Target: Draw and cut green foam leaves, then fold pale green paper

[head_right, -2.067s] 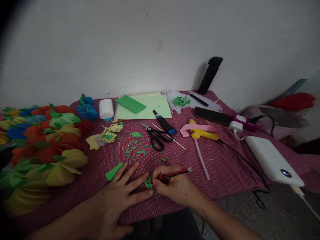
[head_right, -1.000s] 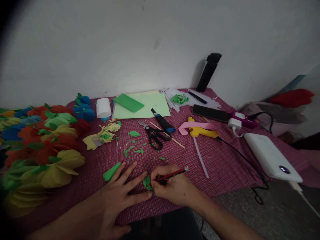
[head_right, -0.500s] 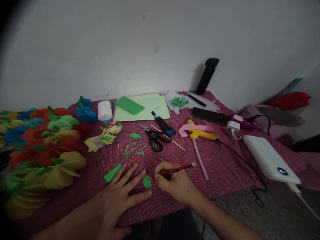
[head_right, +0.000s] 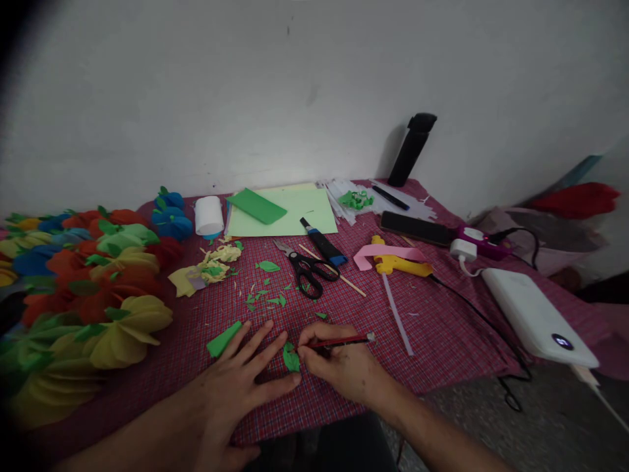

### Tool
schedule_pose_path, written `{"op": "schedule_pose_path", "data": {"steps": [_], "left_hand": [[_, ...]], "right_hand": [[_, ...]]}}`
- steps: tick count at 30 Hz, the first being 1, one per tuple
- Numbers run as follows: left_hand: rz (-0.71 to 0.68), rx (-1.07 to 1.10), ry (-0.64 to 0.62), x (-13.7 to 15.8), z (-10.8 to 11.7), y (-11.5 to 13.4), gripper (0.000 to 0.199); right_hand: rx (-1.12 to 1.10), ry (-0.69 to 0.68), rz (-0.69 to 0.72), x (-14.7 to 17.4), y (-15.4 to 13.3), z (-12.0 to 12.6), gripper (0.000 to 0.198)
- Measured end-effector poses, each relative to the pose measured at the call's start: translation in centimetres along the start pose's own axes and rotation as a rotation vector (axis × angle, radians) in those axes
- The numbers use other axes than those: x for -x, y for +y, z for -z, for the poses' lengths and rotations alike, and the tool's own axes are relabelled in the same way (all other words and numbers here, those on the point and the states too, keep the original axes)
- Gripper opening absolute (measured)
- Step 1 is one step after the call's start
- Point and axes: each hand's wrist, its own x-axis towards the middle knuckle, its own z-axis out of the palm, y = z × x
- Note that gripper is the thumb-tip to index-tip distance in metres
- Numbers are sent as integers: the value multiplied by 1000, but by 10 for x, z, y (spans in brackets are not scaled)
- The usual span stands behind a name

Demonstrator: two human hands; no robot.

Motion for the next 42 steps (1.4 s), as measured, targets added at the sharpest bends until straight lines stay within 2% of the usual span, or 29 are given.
{"op": "schedule_pose_path", "data": {"steps": [7,12,18,22,25,29,33,36,39,40,42], "left_hand": [[25,-37,33,4,9,11,89],[34,-26,45,3,10,10,87],[-29,51,-40,5,17,4,92],[-8,19,5,4,14,5,89],[-7,0,-5,3,10,3,91],[-64,23,-25,4,10,-2,101],[-76,16,69,9,18,3,91],[-65,-45,127,20,33,12,81],[8,-170,253,41,46,22,53],[38,-213,329,49,47,25,41],[132,-277,453,61,40,29,30]], "right_hand": [[44,-8,19,-1,1,0,8],[51,-10,26,-1,0,1,8],[23,-17,18,-2,0,1,8],[-12,-21,3,-1,3,0,8],[-67,48,-26,1,4,2,6],[-128,238,-10,5,5,8,10],[-157,387,60,6,6,8,18],[-204,440,107,5,5,6,22],[-251,446,111,12,2,7,22],[-255,437,107,16,1,9,21],[-247,395,92,27,1,13,19]]}}
